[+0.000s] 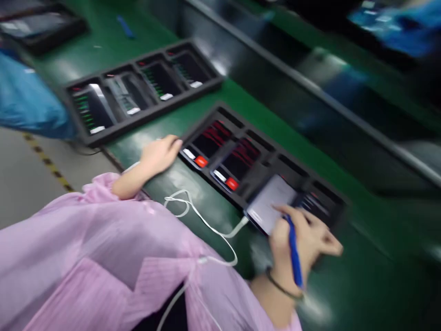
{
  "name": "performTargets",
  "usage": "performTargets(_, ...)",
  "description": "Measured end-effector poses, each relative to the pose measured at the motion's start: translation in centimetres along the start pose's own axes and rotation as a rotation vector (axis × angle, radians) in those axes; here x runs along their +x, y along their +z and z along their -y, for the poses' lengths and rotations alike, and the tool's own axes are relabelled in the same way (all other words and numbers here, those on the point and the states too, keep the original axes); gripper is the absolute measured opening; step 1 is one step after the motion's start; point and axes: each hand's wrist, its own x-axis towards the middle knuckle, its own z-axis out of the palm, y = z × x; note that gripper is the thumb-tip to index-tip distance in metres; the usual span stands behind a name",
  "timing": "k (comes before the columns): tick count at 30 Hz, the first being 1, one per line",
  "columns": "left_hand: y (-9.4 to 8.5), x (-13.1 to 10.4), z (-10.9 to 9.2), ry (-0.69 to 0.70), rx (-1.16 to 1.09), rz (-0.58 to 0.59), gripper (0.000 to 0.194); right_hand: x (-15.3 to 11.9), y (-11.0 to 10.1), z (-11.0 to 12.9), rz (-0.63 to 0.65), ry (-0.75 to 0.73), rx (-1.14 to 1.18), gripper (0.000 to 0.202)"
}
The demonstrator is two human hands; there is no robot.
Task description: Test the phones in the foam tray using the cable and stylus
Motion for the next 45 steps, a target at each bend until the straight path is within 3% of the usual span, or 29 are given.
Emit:
performTargets(3, 0.3, 0.9, 0.0, 0.0, 0.031, -0.071, 0.05, -1.5, -0.9, -1.5, 0.011, 0.189, -0.141, 0.028)
performTargets(9, 0.3, 1.2, 0.2, 0.0, 0.021, -0.148, 0.049, -0.7, -1.3, -0.4, 0.134, 0.291, -0.104, 0.032)
performTargets(17, 0.4, 1.1, 0.1, -0.007, 0.051, -0.176, 0.05, -0.6, -1.6, -0.1, 0.211, 0.237, -0.03, 0.033)
performTargets(25, 0.4, 1.1, 0.2, -0.002, 0.059, -0.185, 0.05, -0.3, -1.0, -1.0, 0.148, 0.323, -0.01, 0.029)
performTargets(38, -0.4, 0.8, -0.7, -0.055, 0.099, -0.131, 0.051, -1.7, -3.0, -1.0, 0.066, 0.171, -0.007, 0.031)
performTargets(45, -0.5, 0.8, -0.9, -0.076, 0.122, -0.106, 0.052, -0.5, -3.1, -1.8, 0.17, 0.13, -0.012, 0.027)
